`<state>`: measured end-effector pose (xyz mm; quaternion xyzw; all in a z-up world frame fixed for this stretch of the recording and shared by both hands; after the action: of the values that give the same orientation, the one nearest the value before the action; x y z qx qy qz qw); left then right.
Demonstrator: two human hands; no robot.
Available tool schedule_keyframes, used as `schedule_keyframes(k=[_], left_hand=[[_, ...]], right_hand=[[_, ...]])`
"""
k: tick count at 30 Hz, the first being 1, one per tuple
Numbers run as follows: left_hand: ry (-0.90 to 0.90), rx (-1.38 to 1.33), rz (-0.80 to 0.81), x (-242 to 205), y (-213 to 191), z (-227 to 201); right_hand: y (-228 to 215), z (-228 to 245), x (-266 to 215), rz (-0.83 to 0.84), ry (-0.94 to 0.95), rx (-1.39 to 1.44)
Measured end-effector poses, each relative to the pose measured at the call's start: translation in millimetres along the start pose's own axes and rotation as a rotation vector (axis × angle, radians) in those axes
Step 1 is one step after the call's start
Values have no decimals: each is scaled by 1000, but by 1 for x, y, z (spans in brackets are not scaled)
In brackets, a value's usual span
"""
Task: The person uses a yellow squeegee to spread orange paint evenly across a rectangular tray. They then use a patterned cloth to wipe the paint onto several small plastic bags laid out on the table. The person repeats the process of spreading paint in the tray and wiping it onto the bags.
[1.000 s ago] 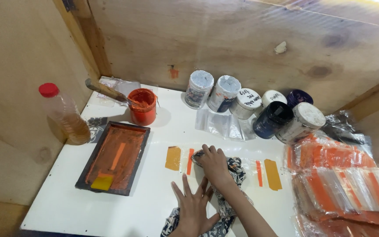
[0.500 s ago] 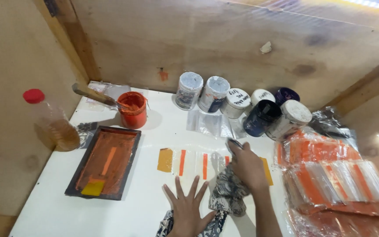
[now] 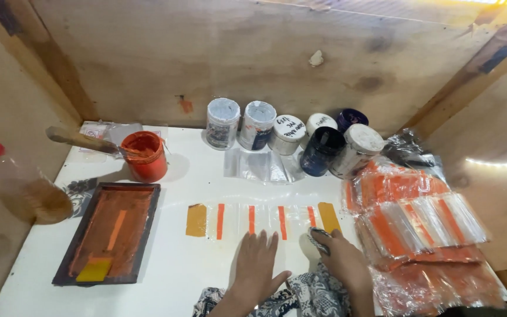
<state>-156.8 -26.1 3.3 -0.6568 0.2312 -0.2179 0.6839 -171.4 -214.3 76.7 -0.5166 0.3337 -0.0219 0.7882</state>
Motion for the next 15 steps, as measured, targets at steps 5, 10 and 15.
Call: schedule_keyframes(k=[5,10,15], left_hand=[[90,-11,155,24,19,-51],[-6,-78,341,21,-5,-51],[5,-5,420,21,-4,-49]], right_hand=[[20,14,29,-70,-236,-7],[25,16,30,-38,-265,-87],[44,14,38,-86,-412,-157]])
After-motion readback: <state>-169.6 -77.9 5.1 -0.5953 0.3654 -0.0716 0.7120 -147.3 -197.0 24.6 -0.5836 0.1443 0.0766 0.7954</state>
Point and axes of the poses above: each hand's wrist, its own x-axis towards the middle knuckle, its own y-axis out of the palm, z = x × y, the point moved 6 cm from there along x, towards the middle knuckle, and after that the axes turned 14 degrees about x, right-handed, at the moved point
